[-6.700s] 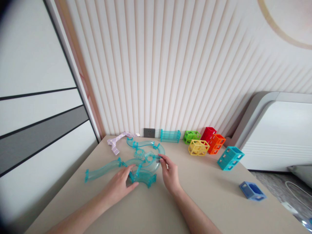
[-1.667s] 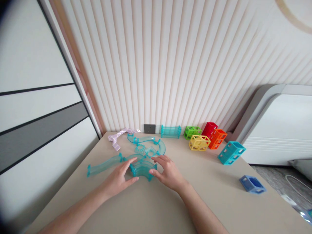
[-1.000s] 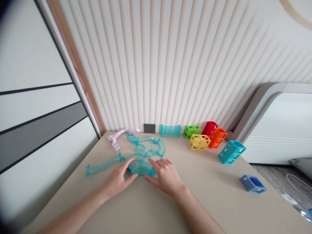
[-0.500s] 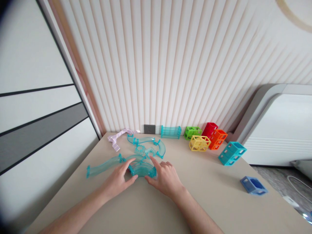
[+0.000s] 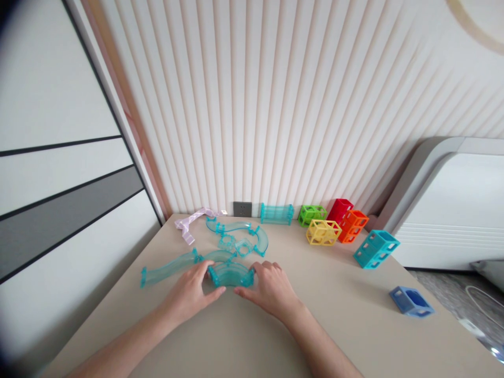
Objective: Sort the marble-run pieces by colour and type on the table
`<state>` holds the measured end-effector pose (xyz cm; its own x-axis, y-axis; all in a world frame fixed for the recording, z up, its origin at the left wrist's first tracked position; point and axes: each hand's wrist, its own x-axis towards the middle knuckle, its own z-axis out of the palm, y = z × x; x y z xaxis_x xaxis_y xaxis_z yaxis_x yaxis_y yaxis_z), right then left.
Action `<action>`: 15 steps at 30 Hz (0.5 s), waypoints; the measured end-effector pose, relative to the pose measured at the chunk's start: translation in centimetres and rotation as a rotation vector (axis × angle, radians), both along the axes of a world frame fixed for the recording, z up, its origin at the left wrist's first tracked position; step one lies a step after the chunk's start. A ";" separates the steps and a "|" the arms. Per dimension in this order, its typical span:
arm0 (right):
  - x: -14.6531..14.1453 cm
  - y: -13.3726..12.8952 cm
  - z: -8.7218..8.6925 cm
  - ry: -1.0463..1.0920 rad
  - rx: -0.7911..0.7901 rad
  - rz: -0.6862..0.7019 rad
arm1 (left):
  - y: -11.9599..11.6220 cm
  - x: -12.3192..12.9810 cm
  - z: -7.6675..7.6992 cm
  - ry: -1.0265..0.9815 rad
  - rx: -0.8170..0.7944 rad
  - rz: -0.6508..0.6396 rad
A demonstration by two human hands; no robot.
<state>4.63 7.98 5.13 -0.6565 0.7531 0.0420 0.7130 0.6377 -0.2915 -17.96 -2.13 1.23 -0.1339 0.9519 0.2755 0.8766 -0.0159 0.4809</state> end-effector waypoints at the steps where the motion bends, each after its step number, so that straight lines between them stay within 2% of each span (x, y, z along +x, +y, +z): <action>1: 0.0 0.0 0.0 -0.005 0.013 0.001 | 0.0 0.0 0.1 0.010 -0.002 0.008; 15: 0.2 0.0 0.1 -0.080 0.104 0.017 | -0.1 0.3 0.6 0.219 -0.013 0.059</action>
<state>4.78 7.96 5.23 -0.6736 0.7361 0.0663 0.7200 0.6738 -0.1659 -17.66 -2.20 1.87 -0.1277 0.9478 0.2922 0.9594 0.0434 0.2786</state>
